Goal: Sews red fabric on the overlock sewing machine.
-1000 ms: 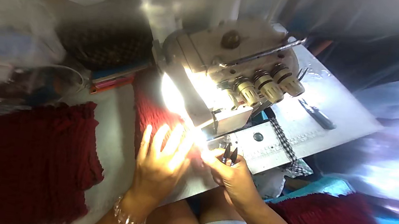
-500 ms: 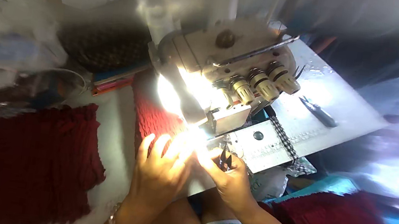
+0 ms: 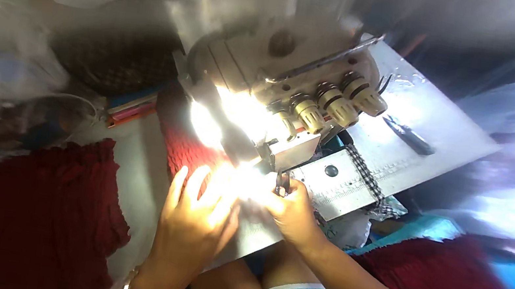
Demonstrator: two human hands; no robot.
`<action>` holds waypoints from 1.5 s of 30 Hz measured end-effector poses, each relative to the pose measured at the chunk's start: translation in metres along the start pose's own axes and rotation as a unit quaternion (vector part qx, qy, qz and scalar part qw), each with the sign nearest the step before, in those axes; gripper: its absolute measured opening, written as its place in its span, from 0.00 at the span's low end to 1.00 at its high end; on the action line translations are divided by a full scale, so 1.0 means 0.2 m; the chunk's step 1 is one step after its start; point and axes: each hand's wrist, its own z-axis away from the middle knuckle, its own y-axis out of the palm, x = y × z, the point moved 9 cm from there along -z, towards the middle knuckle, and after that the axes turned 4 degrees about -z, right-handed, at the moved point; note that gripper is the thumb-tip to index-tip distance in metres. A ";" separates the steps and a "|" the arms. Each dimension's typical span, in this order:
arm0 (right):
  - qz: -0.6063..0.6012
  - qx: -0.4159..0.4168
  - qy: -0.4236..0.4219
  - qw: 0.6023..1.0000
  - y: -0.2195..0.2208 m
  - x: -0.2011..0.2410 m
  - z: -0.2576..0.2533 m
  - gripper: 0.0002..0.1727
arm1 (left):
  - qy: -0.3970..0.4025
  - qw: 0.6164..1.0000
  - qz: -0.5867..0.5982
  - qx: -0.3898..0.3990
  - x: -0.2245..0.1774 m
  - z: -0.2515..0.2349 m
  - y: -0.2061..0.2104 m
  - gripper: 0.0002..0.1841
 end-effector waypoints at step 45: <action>0.613 0.122 -0.441 0.644 0.48 0.35 0.08 0.07 | -0.180 0.984 0.015 0.006 0.28 0.06 -0.15 0.15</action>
